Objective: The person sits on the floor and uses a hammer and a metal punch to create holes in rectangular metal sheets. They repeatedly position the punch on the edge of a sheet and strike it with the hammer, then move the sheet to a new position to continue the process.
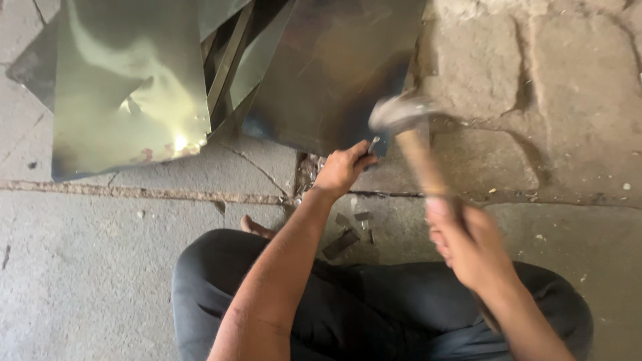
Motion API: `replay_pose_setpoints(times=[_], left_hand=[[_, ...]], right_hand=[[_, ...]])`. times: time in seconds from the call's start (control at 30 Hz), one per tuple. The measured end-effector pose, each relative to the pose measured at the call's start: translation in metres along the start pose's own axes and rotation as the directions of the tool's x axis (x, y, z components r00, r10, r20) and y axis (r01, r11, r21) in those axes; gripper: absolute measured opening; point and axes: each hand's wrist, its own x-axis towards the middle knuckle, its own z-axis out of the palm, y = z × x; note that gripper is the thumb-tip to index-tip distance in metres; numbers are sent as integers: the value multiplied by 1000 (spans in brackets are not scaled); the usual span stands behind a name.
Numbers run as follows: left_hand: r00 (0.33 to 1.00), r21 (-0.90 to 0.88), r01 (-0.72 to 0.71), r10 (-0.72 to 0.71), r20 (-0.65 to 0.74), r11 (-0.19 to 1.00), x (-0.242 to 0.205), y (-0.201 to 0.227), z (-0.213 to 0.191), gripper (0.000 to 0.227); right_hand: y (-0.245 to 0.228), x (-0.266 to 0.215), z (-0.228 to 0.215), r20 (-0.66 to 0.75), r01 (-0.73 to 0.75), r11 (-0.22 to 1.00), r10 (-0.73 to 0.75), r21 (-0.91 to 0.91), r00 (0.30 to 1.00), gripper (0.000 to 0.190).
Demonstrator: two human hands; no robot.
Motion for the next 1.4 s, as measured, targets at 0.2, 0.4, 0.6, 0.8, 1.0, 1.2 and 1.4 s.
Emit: replay_pose_setpoints(times=[0.2,0.4,0.6,0.8,1.0,1.2,1.4], left_hand=[[999,6,-42,43,-26,999,-5,-9,8,25],[1000,41,-1,2,-12,999,-3,-9,9,27],[986,133,-117,130,-101,984,-6,-11,18,24],[960,-402,150,-231,-160,903,10,-6,1,19],[735,-665,275,-598,-320,694,-9,-5,12,48],[507,-376,691,-785,-355,617,-9,-11,7,42],[469,-478,577,-748,-469,662,13,-46,-22,30]], right_hand=[[-16,-11,-21,-15,-116,981,120,157,993,53],[1,1,-1,13,-12,1000,13,-25,1000,54],[44,13,-11,-14,-182,950,191,255,981,53],[73,37,-29,-11,-324,889,345,325,938,59],[90,51,-35,-24,-351,865,384,359,923,57],[89,49,-22,17,-366,890,376,272,927,53],[63,33,4,49,-292,954,289,63,956,54]])
